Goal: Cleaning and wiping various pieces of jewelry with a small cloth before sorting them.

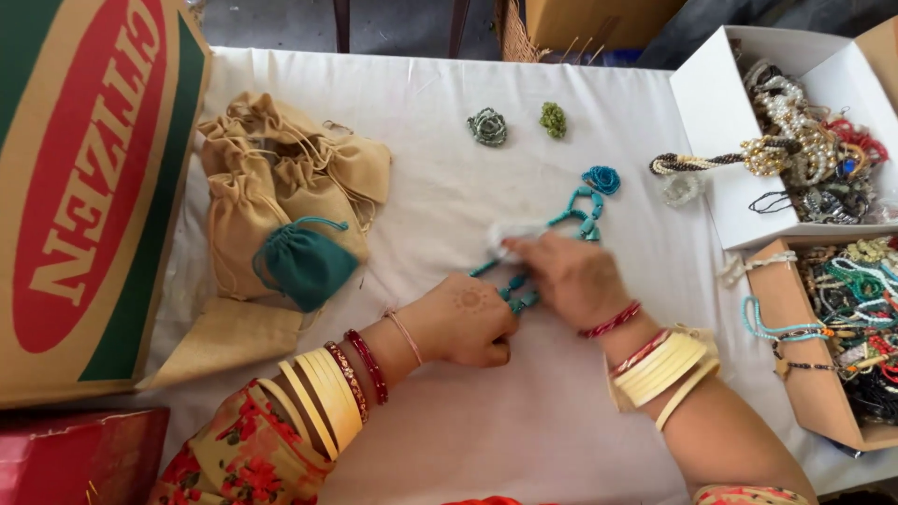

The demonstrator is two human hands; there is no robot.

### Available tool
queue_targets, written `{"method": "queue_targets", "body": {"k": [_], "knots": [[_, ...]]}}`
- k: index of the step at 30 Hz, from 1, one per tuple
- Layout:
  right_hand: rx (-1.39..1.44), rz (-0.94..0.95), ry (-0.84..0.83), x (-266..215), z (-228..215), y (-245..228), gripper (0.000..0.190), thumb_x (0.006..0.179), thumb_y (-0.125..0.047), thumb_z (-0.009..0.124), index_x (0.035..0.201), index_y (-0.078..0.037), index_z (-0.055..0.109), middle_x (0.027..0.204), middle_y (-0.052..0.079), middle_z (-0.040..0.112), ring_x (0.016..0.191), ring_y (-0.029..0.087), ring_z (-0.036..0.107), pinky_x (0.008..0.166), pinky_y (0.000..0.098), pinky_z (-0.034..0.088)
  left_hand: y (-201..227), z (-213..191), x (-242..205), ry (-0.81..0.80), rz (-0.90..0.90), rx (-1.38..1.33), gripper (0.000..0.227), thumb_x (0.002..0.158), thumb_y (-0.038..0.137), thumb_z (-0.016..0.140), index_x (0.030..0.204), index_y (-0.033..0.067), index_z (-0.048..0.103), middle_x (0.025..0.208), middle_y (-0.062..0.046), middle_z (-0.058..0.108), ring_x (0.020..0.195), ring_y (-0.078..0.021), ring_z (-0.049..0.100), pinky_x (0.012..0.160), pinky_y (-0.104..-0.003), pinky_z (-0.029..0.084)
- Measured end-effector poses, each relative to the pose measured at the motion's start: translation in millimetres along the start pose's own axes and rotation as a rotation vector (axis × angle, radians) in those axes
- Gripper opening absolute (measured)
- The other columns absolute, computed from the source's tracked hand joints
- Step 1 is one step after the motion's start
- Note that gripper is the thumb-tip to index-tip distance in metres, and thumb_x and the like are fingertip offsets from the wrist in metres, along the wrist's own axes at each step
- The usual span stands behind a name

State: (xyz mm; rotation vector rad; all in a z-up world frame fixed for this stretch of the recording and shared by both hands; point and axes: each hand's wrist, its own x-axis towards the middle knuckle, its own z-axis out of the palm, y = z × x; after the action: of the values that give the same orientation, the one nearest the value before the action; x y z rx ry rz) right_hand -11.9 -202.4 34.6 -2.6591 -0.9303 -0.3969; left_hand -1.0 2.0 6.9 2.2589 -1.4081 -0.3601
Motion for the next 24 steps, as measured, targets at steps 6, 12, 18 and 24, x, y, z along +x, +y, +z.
{"method": "queue_targets", "body": {"k": [6,12,18,24], "knots": [[-0.261,0.43,0.068,-17.9,0.4,57.8,0.027,0.094,-0.012,0.067,0.118,-0.022,0.074,0.09,0.009,0.068,0.076,0.031,0.068,0.065,0.0433,0.055,-2.1,4.3,1.5,0.066,0.004,-0.029,0.02,0.076,0.03,0.064,0.065,0.0137,0.069,0.065,-0.011,0.067,0.066,-0.0345,0.067,0.061,-0.049,0.051],[0.12,-0.168,-0.046,-9.2,6.4,3.3,0.055,0.076,-0.002,0.062,0.129,-0.014,0.071,0.09,0.006,0.07,0.081,0.028,0.069,0.069,0.0399,0.056,-5.1,9.0,1.3,0.09,0.051,-0.033,0.019,0.074,0.029,0.065,0.063,0.0143,0.069,0.064,-0.009,0.066,0.065,-0.0335,0.066,0.06,-0.048,0.05],[0.105,-0.007,-0.023,-5.4,0.9,11.3,0.034,0.085,-0.011,0.068,0.118,-0.015,0.071,0.091,0.009,0.071,0.076,0.029,0.069,0.063,0.0403,0.055,5.5,-4.2,0.6,-0.019,-0.052,-0.007,0.018,0.078,0.029,0.064,0.067,0.0159,0.07,0.065,-0.009,0.067,0.066,-0.0326,0.066,0.063,-0.048,0.05],[-0.16,0.326,0.023,-12.5,3.2,39.9,0.024,0.094,-0.015,0.068,0.116,-0.021,0.073,0.09,0.008,0.07,0.075,0.03,0.069,0.064,0.0423,0.055,3.0,-0.3,0.3,0.034,-0.045,-0.06,0.018,0.076,0.028,0.063,0.066,0.0141,0.069,0.067,-0.008,0.068,0.068,-0.0316,0.067,0.062,-0.047,0.051]]}}
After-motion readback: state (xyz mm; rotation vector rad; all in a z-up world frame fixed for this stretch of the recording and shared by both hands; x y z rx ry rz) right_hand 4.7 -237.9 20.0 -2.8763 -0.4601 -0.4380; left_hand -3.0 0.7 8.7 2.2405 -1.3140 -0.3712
